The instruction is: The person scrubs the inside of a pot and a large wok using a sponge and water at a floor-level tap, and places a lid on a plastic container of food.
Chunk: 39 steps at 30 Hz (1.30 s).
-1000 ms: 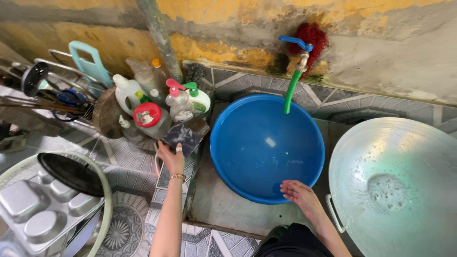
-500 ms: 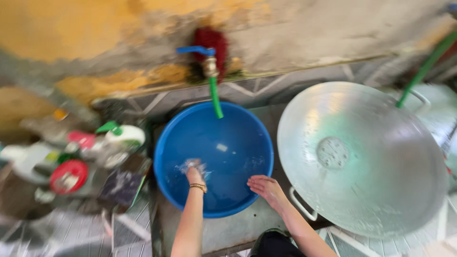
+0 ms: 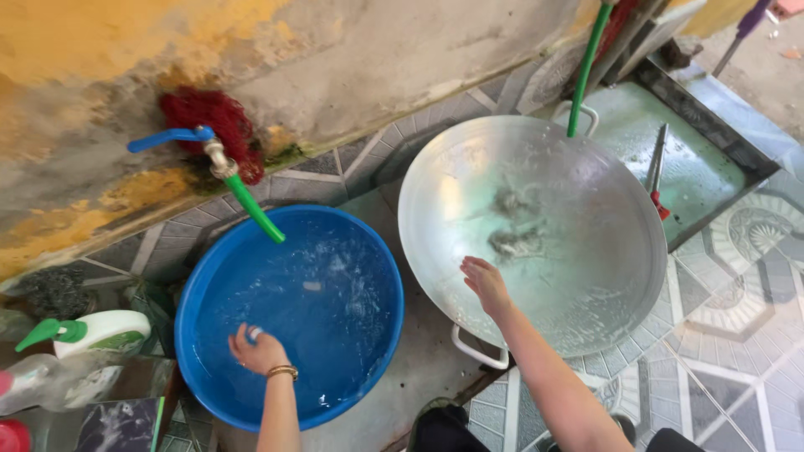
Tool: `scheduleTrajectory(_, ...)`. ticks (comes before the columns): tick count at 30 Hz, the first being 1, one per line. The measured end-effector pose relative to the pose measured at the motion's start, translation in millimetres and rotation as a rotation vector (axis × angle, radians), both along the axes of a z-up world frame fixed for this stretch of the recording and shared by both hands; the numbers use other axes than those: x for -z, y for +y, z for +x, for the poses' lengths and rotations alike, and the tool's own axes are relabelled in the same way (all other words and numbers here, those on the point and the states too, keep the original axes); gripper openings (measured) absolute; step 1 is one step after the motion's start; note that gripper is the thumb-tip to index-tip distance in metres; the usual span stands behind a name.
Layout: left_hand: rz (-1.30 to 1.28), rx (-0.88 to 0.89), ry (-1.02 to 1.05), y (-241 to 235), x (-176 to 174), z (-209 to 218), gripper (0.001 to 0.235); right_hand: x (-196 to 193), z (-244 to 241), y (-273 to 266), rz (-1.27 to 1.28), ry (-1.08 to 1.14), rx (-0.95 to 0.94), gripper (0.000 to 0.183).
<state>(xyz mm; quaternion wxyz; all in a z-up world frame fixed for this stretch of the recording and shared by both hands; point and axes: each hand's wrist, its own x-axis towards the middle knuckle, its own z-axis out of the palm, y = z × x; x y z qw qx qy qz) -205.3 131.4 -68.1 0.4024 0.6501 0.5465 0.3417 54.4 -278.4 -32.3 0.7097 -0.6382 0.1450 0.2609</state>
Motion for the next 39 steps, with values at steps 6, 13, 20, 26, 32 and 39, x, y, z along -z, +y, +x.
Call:
scheduleTrajectory(6,-1.551,0.69,-0.902,-65.4,4.4,95.7,0.054,7.7,-7.5,30.8,0.564,0.175,0.155,0.048)
scheduleTrajectory(13,-0.408,1.234,0.0,-132.4,-104.9,146.6,0.05,7.9,8.3,33.1,0.456,0.139,0.162,0.037)
scheduleTrajectory(20,-0.372,0.095,-0.12,-13.9,-7.3,20.4,0.032,14.6,16.4,30.6,0.377,0.068,0.093,0.031)
scheduleTrajectory(26,-1.612,0.713,-1.009,-111.7,-5.0,120.3,0.041,33.4,2.5,66.3,0.267,0.156,0.055,0.03)
scheduleTrajectory(32,-0.071,1.187,-0.475,-270.7,-109.4,144.3,0.033,21.6,16.7,80.1,-0.101,-0.26,0.02,0.027)
scheduleTrajectory(39,0.01,1.171,-0.156,-238.2,-67.2,210.3,0.039,15.3,-9.4,82.5,-0.327,-0.649,-0.048,0.025)
